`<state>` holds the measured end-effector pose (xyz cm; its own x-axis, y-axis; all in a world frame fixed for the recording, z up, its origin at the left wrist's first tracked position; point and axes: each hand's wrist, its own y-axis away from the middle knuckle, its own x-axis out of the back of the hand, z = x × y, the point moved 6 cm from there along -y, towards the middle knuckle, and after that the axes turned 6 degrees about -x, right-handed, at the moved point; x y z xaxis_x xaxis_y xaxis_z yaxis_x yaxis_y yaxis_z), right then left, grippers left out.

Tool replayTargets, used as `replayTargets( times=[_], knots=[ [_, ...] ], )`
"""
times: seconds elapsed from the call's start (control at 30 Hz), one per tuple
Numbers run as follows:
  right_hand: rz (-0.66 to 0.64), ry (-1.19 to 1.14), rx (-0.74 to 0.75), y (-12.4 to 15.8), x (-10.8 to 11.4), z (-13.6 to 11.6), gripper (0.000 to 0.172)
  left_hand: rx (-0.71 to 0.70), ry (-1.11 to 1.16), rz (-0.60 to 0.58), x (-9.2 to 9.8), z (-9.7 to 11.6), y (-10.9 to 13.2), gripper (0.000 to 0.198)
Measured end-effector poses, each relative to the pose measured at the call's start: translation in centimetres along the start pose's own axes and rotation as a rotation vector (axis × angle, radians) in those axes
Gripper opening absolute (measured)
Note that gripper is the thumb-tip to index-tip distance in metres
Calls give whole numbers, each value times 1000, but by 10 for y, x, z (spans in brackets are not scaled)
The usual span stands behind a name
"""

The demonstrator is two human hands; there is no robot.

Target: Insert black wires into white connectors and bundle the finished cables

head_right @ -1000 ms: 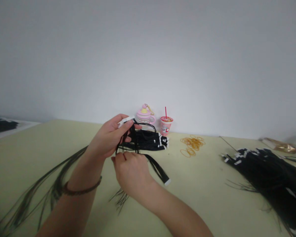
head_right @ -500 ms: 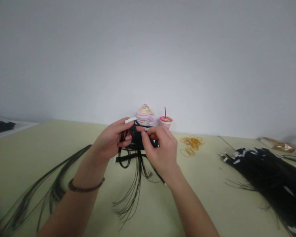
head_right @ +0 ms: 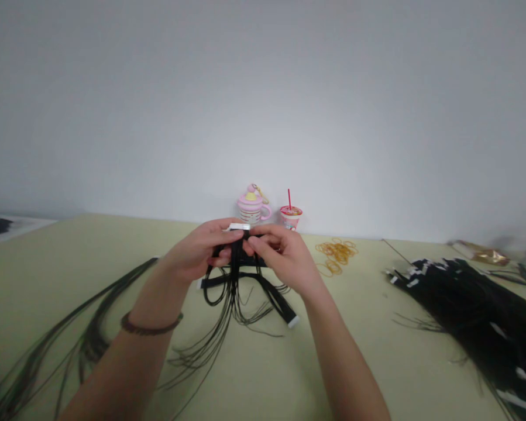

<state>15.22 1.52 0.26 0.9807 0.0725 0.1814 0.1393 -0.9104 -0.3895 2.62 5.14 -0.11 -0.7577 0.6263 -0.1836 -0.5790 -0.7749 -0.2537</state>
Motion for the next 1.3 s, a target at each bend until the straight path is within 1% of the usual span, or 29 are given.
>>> replayTargets(
  times=[0.1,0.17,0.3,0.43,0.53,0.6,0.67,0.73,0.83,0.9,1.0,1.1,1.2,1.3],
  knots=[
    [-64,-30,-61,0,0,1,18,-15,-10,4,0,0,-1,24],
    [-67,-66,-110,-1,-2,5,18,-24,-41,50,2,0,-1,28],
    [12,-212,-184,-6,-8,16,22,-18,-143,118,6,2,-1,23],
    [108,-520,-183,-10,-12,19,22,-33,-142,98,5,7,1,23],
    [182,-623,-170,-10,-9,17,22,-38,-134,120,9,9,1,24],
    [204,-641,-177,-8,-7,15,22,-48,-114,163,15,10,0,26],
    [187,-618,-187,-8,-7,14,20,-66,-111,195,20,11,-1,32],
    [124,-553,-204,-8,-7,14,17,-89,-133,228,23,12,-1,36],
    [31,-448,-249,-10,-7,18,14,-105,-178,257,21,12,1,31],
    [44,-406,-253,-12,-3,22,17,-87,-210,219,16,10,1,27],
    [119,-367,-228,-15,3,25,29,-57,-249,86,6,4,0,28],
    [152,-330,-183,-16,4,27,33,-38,-241,-18,0,-2,-2,31],
    [166,-316,-157,-16,5,28,30,-23,-193,-60,-1,-5,-3,31],
    [170,-284,-139,-16,7,28,28,-11,-141,-69,-1,-6,-3,27]
  ],
)
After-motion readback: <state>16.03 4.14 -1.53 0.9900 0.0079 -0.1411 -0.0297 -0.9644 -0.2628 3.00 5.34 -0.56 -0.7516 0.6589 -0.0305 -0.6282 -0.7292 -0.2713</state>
